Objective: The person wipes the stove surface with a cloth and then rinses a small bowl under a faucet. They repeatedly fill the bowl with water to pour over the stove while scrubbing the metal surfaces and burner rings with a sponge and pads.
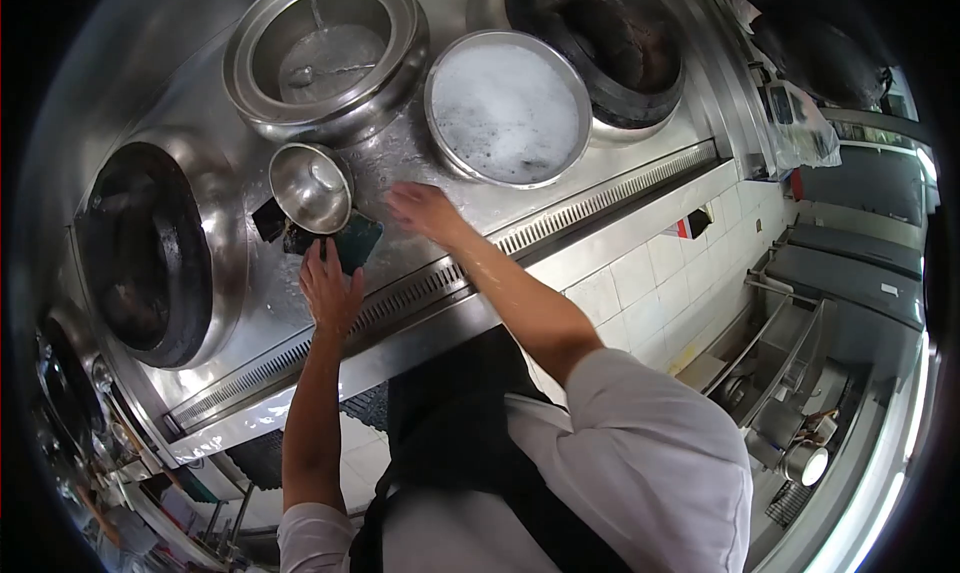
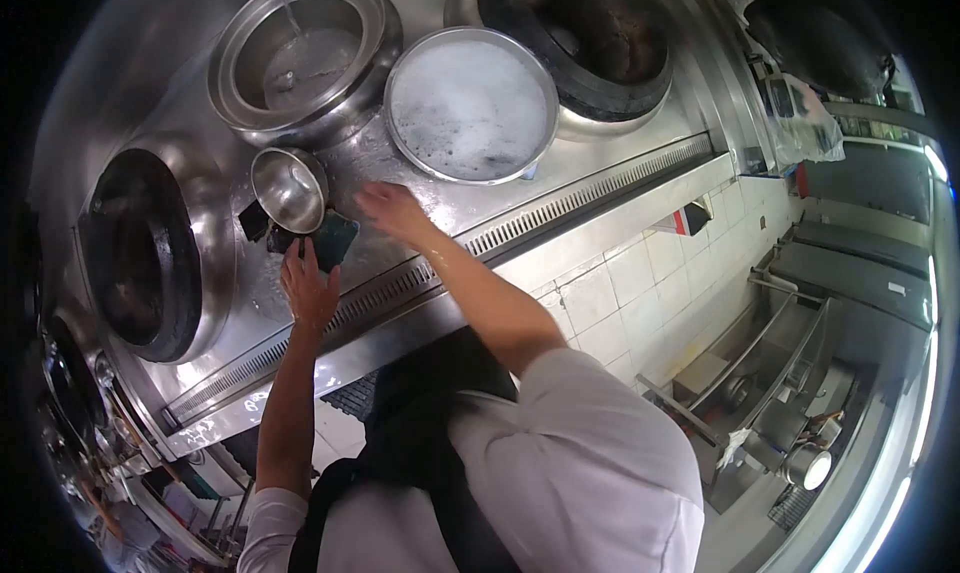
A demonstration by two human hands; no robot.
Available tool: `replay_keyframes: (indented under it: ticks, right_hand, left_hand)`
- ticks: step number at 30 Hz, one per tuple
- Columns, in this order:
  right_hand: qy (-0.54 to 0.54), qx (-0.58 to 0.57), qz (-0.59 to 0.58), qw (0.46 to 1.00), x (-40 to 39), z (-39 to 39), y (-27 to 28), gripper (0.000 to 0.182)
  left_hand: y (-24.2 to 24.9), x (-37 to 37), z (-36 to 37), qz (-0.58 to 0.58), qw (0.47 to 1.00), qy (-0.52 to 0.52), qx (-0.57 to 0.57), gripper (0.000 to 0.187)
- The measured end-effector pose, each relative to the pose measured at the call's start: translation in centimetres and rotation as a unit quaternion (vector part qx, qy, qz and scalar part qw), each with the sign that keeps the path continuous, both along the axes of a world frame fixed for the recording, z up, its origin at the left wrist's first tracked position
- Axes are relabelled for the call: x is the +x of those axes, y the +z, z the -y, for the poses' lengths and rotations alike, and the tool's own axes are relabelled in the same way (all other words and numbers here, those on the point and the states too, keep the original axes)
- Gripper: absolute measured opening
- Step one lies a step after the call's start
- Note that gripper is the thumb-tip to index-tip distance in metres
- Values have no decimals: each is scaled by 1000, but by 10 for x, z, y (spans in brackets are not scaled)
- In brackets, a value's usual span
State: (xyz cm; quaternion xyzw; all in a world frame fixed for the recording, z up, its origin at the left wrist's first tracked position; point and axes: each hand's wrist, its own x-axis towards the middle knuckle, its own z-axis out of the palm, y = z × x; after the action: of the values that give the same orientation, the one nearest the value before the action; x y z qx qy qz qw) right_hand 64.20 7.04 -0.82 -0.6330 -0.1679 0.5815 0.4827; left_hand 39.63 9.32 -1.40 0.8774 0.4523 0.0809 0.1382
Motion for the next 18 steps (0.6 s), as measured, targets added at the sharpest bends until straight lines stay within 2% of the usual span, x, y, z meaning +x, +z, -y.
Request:
replay_keyframes:
  ticks: [1, 2, 3, 4, 6, 7, 8, 9, 12, 13, 16, 18]
  right_hand:
    - [61, -28, 68, 995, 18, 27, 6, 32]
    - [138, 5, 321, 937, 41, 56, 0, 26]
    - [146, -57, 460, 874, 61, 79, 2, 22]
    - [194, -27, 605, 772, 90, 107, 8, 23]
    - [48, -227, 642, 731, 125, 121, 15, 40]
    - [39, -238, 655, 716, 149, 119, 11, 52]
    - [61, -168, 715, 676, 176, 123, -13, 59]
    - [138, -86, 790, 591, 216, 132, -71, 67]
    - [164, -76, 707, 684, 226, 112, -92, 60]
    - [113, -106, 689, 708, 213, 113, -75, 64]
    - [153, -164, 708, 670, 151, 130, -39, 63]
    - [111, -171, 627, 752, 102, 144, -28, 61]
  left_hand:
    - [1, -5, 6, 0, 1000, 18, -9, 80]
    - [2, -8, 11, 3, 999, 33, -18, 81]
    - [2, -8, 13, 8, 998, 49, -26, 81]
    - [2, -9, 15, 22, 998, 50, -23, 81]
    - [4, -17, 18, 41, 997, 58, -16, 82]
    - [5, -17, 17, 56, 997, 50, -15, 82]
    - [5, -17, 15, 66, 997, 44, -16, 82]
    - [6, -20, 15, 73, 996, 43, -17, 83]
    - [-3, -19, 16, 65, 996, 53, -27, 84]
    - [-3, -21, 17, 60, 996, 60, -30, 85]
    - [-4, -17, 20, 66, 995, 68, -38, 86]
    - [-7, -18, 21, 80, 993, 75, -40, 86]
